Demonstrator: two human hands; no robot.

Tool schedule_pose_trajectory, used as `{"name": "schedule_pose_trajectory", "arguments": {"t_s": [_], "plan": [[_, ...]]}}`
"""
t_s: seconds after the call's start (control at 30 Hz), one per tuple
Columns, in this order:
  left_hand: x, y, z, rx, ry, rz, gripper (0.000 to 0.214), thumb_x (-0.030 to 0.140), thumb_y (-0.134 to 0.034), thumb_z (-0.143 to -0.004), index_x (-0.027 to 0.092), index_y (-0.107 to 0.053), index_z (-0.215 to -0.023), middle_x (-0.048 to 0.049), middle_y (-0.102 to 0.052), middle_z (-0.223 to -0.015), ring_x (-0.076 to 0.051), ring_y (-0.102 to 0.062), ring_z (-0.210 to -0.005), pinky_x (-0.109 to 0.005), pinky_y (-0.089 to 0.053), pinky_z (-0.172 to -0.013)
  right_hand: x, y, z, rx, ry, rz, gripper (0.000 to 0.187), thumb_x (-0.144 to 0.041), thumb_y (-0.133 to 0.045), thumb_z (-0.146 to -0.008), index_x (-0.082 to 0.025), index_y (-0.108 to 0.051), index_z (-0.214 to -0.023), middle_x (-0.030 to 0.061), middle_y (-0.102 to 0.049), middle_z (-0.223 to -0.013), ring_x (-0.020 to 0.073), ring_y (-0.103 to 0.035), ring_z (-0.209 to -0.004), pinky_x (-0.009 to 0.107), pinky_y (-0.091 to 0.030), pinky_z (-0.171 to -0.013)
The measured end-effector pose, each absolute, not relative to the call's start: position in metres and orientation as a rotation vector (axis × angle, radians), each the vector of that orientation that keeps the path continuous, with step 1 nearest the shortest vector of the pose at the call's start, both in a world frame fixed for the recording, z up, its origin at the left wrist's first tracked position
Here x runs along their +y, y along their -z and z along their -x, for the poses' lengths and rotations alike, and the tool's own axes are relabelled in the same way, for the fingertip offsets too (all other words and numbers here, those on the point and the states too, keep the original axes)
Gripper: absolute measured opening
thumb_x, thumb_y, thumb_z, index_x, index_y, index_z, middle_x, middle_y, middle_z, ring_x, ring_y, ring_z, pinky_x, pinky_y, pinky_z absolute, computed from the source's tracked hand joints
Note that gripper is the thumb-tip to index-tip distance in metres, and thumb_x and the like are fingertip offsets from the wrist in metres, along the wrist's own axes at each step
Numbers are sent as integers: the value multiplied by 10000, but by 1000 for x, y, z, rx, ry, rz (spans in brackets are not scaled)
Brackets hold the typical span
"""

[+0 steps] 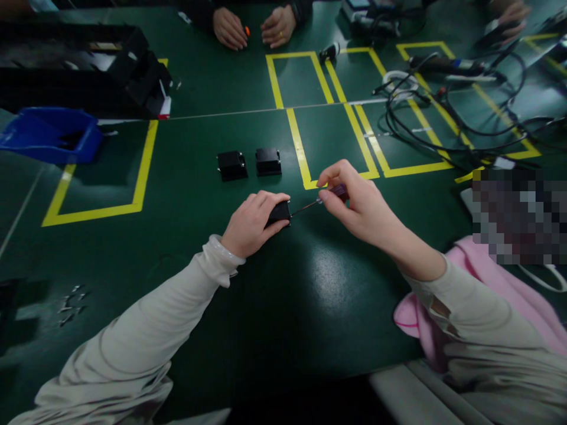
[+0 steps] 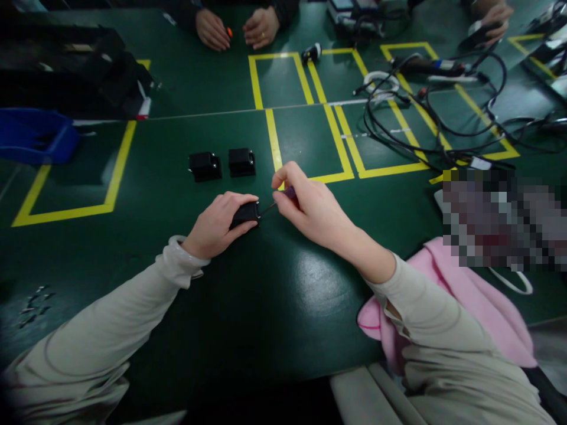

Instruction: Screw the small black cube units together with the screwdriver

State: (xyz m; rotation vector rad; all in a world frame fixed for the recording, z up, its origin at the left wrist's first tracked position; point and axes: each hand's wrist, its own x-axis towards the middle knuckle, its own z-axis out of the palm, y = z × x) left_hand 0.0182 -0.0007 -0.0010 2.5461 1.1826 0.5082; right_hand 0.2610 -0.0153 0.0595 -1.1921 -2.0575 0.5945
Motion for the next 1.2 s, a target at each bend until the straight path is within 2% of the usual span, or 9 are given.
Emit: {"name": "schedule_pose_trajectory", "arguments": {"t_s": [0.13, 0.33, 0.5, 0.63, 0.7, 0.9, 1.0, 1.07, 1.2], "plan": [[-1, 0, -19, 1188, -504, -2539, 426, 344, -582, -949, 187, -487, -1333, -121, -592, -1241, -290, -567, -1110, -448, -475, -966, -15, -59, -262, -2076, -611, 1217, 110, -299, -550, -949, -220, -508, -886, -34, -577, -695, 108, -548, -593, 245, -382, -573], [-1, 1, -18, 1185, -510, -2550, 427, 342, -584, -951, 173, -494, -1334, -122, -596, -1237, -287, -568, -1098, -447, -477, -965, -16, -58, -261, -2060, -586, 1197, 119, -181, -533, -905, -212, -513, -1018, -36, -575, -736, 112, -567, -630, 243, -408, -603], [-1, 2, -18, 1177, -518, -2555, 425, 347, -577, -956, 178, -490, -1337, -122, -596, -1236, -286, -569, -1091, -448, -481, -959, -15, -59, -262, -2090, -590, 1227, 130, -321, -535, -957, -216, -520, -882, -32, -584, -687, 111, -554, -592, 248, -375, -575], [-1, 1, -18, 1185, -510, -2554, 425, 346, -577, -954, 172, -496, -1333, -127, -597, -1232, -290, -571, -1081, -450, -483, -951, -15, -59, -262, -2084, -584, 1193, 24, -225, -520, -940, -214, -527, -960, -33, -571, -719, 108, -549, -611, 246, -393, -593], [-1, 1, -18, 1183, -512, -2550, 426, 345, -576, -953, 171, -496, -1334, -126, -597, -1229, -289, -570, -1079, -449, -482, -950, -15, -58, -262, -2078, -579, 1182, 96, -182, -514, -924, -218, -520, -1012, -37, -565, -735, 107, -549, -625, 247, -405, -609], [-1, 1, -18, 1176, -521, -2548, 424, 351, -575, -952, 180, -496, -1332, -121, -598, -1225, -287, -569, -1085, -445, -477, -952, -14, -59, -262, -2104, -569, 1208, 125, -313, -534, -960, -217, -518, -881, -37, -565, -685, 100, -524, -579, 244, -359, -570], [-1, 1, -18, 1177, -517, -2551, 426, 356, -573, -957, 172, -498, -1333, -122, -598, -1224, -287, -569, -1086, -443, -479, -952, -15, -60, -262, -2102, -569, 1194, 20, -233, -521, -941, -214, -522, -935, -40, -555, -694, 101, -526, -584, 243, -378, -583], [-1, 1, -18, 1180, -512, -2553, 425, 358, -569, -960, 171, -497, -1334, -123, -597, -1228, -286, -567, -1085, -445, -479, -952, -16, -60, -261, -2088, -569, 1186, 86, -179, -511, -919, -213, -519, -998, -39, -555, -715, 107, -544, -613, 243, -401, -606], [-1, 1, -18, 1183, -509, -2553, 427, 352, -575, -955, 183, -491, -1337, -120, -595, -1236, -287, -565, -1091, -449, -476, -961, -15, -59, -261, -2079, -556, 1206, 24, -244, -531, -937, -222, -523, -934, -38, -562, -704, 107, -539, -605, 245, -386, -593]]}}
